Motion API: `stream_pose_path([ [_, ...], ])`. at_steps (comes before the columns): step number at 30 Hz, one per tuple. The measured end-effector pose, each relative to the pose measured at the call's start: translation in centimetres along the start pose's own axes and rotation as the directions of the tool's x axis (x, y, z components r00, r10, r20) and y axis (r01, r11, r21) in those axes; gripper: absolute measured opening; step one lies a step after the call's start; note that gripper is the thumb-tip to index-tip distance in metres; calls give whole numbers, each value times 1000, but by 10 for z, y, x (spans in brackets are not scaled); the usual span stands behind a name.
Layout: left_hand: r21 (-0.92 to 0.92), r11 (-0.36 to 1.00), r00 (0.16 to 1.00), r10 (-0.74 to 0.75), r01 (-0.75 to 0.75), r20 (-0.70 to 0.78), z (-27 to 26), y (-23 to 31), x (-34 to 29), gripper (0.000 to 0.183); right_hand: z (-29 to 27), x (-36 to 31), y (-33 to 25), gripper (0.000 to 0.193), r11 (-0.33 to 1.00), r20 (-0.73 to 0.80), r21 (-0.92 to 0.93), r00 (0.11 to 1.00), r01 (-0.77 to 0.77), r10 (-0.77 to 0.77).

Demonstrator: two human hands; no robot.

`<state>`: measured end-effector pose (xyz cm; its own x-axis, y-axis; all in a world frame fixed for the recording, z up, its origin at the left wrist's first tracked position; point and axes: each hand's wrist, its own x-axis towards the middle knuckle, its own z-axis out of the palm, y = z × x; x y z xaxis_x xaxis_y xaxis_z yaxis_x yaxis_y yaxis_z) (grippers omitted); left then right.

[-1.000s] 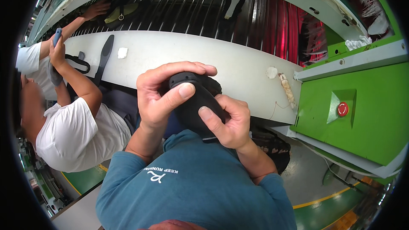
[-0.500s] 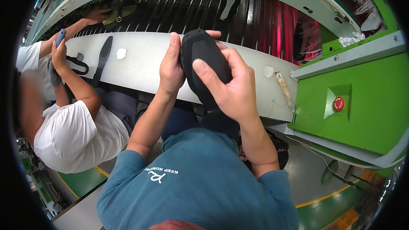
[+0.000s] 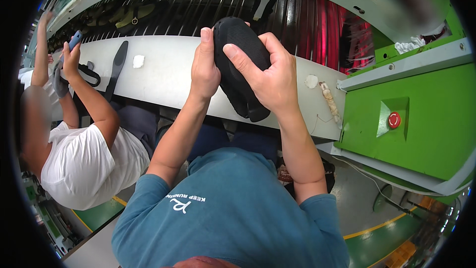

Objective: The person assembles footwear on a factory assembly line by pressing black insoles into the footbeds of green clogs. They repeatedly pick up a clog, insert the insole, and press it firmly into place with their thumbs before moving to the next unit.

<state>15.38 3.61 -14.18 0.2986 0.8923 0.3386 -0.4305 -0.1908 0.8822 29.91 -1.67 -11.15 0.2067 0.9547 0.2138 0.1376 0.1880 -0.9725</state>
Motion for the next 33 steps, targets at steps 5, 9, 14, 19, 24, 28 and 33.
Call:
stream_pose_path([
  [5, 333, 938, 995, 82, -97, 60, 0, 4, -10, 69, -4, -11, -2, 37, 999, 11, 8, 999, 46, -46],
  [9, 306, 942, 990, 114, -135, 84, -1, 13, -25, 70, -4, -32, -12, 34, 998, 34, 2, 998, 60, -60],
  [14, 146, 976, 987, 158, -161, 31, -5, 32, -51, 63, 6, -60, -15, 41, 981, 104, -98, 982, 170, -160],
  [19, 206, 967, 986, 164, -153, -38, -21, 50, -79, 65, 4, -67, 3, 27, 944, 216, -14, 923, 328, -318],
  [24, 150, 969, 977, 205, -194, -60, -32, 43, -94, 70, 13, -70, 10, 24, 945, 230, 75, 917, 317, -326],
  [28, 154, 965, 974, 221, -211, -50, -34, 46, -98, 71, 15, -69, 8, 24, 956, 247, 79, 924, 282, -293],
  [33, 198, 955, 973, 230, -223, -17, -32, 52, -98, 60, 13, -68, 7, 25, 961, 253, 121, 929, 247, -271],
])
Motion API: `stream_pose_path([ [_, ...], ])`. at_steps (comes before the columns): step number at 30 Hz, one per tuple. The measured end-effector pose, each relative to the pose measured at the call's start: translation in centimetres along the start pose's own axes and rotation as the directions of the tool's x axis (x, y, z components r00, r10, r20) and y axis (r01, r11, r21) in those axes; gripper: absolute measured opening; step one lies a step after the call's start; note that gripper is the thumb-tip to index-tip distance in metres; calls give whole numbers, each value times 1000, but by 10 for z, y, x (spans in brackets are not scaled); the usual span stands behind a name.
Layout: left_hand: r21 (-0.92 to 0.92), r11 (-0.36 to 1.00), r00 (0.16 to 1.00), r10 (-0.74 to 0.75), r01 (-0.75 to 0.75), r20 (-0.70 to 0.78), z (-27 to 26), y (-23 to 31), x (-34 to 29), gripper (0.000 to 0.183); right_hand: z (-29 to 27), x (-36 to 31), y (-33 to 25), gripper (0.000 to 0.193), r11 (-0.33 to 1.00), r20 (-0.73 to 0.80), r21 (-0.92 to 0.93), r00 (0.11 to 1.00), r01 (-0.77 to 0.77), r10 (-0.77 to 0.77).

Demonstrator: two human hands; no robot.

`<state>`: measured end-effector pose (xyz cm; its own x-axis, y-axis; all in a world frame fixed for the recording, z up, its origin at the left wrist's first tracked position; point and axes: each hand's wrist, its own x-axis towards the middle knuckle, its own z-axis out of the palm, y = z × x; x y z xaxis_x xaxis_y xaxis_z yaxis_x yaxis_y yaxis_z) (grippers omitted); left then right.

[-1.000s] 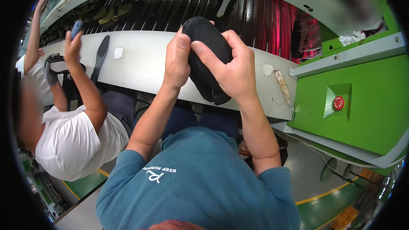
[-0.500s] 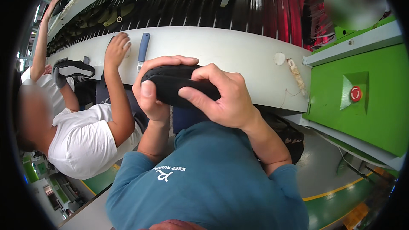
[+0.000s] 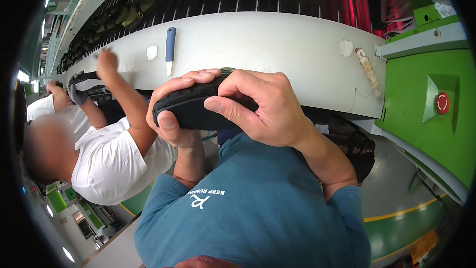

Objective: The person assembles footwear on a factory assembly line by pressing black insoles into the footbeds of green clogs. They repeatedly pick up a clog, insert the insole, and press it firmly into place with their thumbs before moving to the next unit.

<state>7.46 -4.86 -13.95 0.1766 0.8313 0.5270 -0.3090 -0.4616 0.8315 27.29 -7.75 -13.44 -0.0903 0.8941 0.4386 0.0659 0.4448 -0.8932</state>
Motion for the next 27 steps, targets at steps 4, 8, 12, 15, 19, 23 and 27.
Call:
stream_pose_path([
  [4, -10, 1000, 1000, 16, -16, 5, 2, -3, -1, 52, 1, -2, 3, 28, 998, -45, -47, 998, 43, -45],
  [8, -20, 1000, 1000, 10, -10, 4, 1, -3, -6, 48, 5, -6, 3, 30, 997, -90, -59, 995, 48, -54],
  [12, 20, 999, 999, 46, -46, 17, 5, -1, -7, 44, 2, -9, -2, 31, 997, -75, -75, 997, 23, -29],
  [15, 41, 996, 997, 75, -76, 25, 6, -2, -8, 43, 2, -13, -3, 34, 999, -94, -53, 996, -6, 1],
  [19, 63, 994, 996, 88, -90, 32, 11, -1, -12, 42, -12, -17, -11, 38, 965, 23, 13, 965, -263, 263],
  [23, 155, 982, 971, 69, -106, 229, 8, 6, 1, 51, -28, -13, -7, 53, 929, 89, 25, 927, -369, 365],
  [27, 154, 967, 926, 136, -201, 353, 20, 0, 14, 58, -47, -8, -2, 77, 989, 24, -126, 997, -74, 78],
])
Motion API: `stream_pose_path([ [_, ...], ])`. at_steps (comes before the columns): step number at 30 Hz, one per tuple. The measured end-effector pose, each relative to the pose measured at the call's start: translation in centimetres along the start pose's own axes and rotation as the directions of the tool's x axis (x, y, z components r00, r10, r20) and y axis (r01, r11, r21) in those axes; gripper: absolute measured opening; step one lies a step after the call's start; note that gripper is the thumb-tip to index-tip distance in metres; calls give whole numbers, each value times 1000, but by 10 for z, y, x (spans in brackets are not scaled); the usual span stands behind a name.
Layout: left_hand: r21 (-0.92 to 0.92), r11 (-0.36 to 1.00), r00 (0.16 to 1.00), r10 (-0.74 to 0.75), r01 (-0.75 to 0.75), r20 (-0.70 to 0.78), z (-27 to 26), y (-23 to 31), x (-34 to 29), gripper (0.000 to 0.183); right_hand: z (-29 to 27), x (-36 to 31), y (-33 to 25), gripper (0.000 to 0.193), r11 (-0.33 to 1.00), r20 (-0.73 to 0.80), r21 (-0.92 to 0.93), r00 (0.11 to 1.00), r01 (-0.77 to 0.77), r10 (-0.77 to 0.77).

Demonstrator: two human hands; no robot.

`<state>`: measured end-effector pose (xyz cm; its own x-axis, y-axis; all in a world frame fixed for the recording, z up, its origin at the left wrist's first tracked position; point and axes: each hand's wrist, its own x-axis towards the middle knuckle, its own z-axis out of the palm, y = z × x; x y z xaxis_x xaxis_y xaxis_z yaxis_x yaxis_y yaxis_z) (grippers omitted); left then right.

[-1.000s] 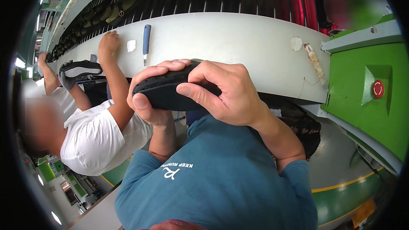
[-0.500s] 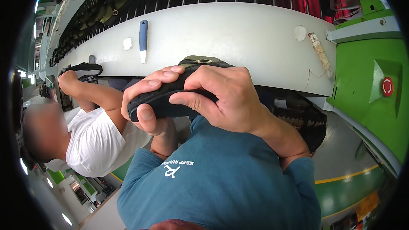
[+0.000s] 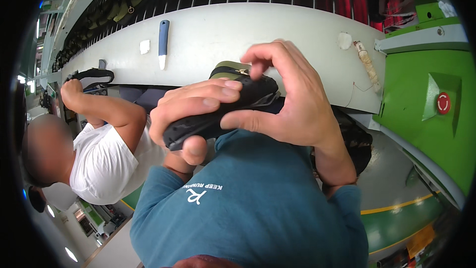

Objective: The person assembles footwear on a factory assembly line by pressing black insoles into the footbeds of green clogs. They repeatedly pick up a clog, insert the insole, and press it firmly into place with their thumbs before moving to the next unit.

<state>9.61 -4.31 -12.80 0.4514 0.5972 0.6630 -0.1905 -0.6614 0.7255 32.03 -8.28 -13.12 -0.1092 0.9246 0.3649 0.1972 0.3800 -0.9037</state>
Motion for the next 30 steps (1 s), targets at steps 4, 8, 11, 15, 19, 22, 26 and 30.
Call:
stream_pose_path([
  [4, -38, 995, 996, 87, -88, -14, 18, -3, 14, 58, 1, 6, -16, 109, 976, 76, 197, 991, 92, -109],
  [8, 43, 990, 991, 132, -133, 26, 27, -4, 17, 57, 2, 9, -20, 100, 961, 76, 156, 967, 229, -243],
  [11, 81, 986, 988, 142, -147, 59, 30, 2, 20, 52, 3, 5, -18, 90, 950, 40, 118, 954, 290, -296],
  [15, 91, 974, 978, 206, -207, 17, 35, 1, 19, 47, -1, 6, -19, 66, 938, 43, 173, 949, 300, -311],
  [19, 91, 944, 948, 312, -317, 68, 28, -17, 10, 49, 0, 6, -24, 62, 943, 18, 138, 951, 303, -308],
  [22, 89, 977, 981, 190, -192, 31, 28, -3, 18, 45, 4, 8, -23, 65, 943, 2, 86, 946, 322, -323],
  [26, 87, 989, 992, 120, -122, 31, 21, -10, 22, 46, 8, 10, -11, 75, 950, -17, 147, 961, 276, -276],
  [30, 72, 991, 994, 113, -113, 11, 20, -9, 27, 68, 8, 10, -1, 82, 933, 26, 322, 983, 164, -182],
])
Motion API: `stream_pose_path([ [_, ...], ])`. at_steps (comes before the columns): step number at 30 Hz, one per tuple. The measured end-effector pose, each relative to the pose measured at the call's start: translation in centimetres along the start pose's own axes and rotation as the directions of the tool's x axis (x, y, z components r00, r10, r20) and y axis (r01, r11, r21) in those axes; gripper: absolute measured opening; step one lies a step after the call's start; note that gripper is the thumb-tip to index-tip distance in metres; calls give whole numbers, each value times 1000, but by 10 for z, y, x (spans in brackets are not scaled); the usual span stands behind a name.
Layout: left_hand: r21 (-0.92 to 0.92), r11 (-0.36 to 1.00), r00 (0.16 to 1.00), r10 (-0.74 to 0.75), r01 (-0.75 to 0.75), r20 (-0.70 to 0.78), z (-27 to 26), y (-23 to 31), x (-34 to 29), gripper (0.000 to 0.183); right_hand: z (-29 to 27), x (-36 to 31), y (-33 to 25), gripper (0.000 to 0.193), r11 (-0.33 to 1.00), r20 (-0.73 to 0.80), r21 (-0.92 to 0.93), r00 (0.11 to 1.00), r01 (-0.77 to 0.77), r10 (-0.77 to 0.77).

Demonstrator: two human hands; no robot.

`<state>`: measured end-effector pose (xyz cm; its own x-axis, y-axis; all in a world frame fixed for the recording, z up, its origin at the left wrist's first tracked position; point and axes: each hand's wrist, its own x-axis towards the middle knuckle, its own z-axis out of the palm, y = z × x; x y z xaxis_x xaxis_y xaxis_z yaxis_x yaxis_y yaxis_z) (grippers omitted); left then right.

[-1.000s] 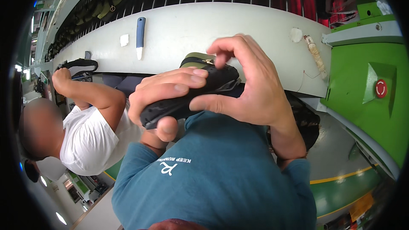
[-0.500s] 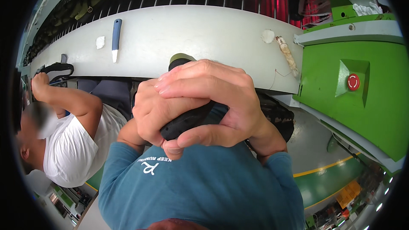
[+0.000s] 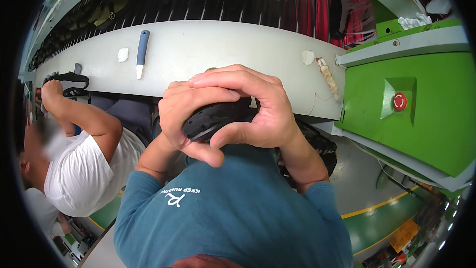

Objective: The person assembles footwear on a factory assembly line by pressing black insoles into the footbeds of green clogs. They repeatedly pick up a clog, insert the insole, and press it firmly into place with their thumbs before moving to the next unit.

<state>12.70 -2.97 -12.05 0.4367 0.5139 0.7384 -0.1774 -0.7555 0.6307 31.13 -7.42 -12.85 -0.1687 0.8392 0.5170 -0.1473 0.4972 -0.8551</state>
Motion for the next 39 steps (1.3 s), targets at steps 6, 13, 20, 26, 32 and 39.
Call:
stream_pose_path([
  [6, 60, 998, 995, 11, -16, 97, -5, -1, -5, 82, -1, -3, 1, 81, 999, 3, 36, 1000, -24, 24],
  [13, 21, 1000, 996, -1, -1, 93, -5, 9, -6, 65, -3, 0, -11, 67, 995, 58, 63, 996, -73, 69],
  [20, -136, 981, 988, -127, 139, 91, -17, -4, -2, 62, 11, -7, 2, 66, 962, -122, 215, 972, -170, 199],
  [26, -352, 861, 706, -504, 367, -497, -60, -59, -51, 50, -11, -44, 23, 48, 814, -105, -488, 947, -314, 303],
  [32, -463, 790, 248, -581, 402, -775, -29, -72, -153, 47, -28, -69, 32, 54, 769, -138, 284, 769, -573, 624],
  [39, -150, 802, 610, -547, 578, -574, 32, -27, -180, 28, -19, -52, 88, 83, 726, -588, -337, 736, -599, 334],
])
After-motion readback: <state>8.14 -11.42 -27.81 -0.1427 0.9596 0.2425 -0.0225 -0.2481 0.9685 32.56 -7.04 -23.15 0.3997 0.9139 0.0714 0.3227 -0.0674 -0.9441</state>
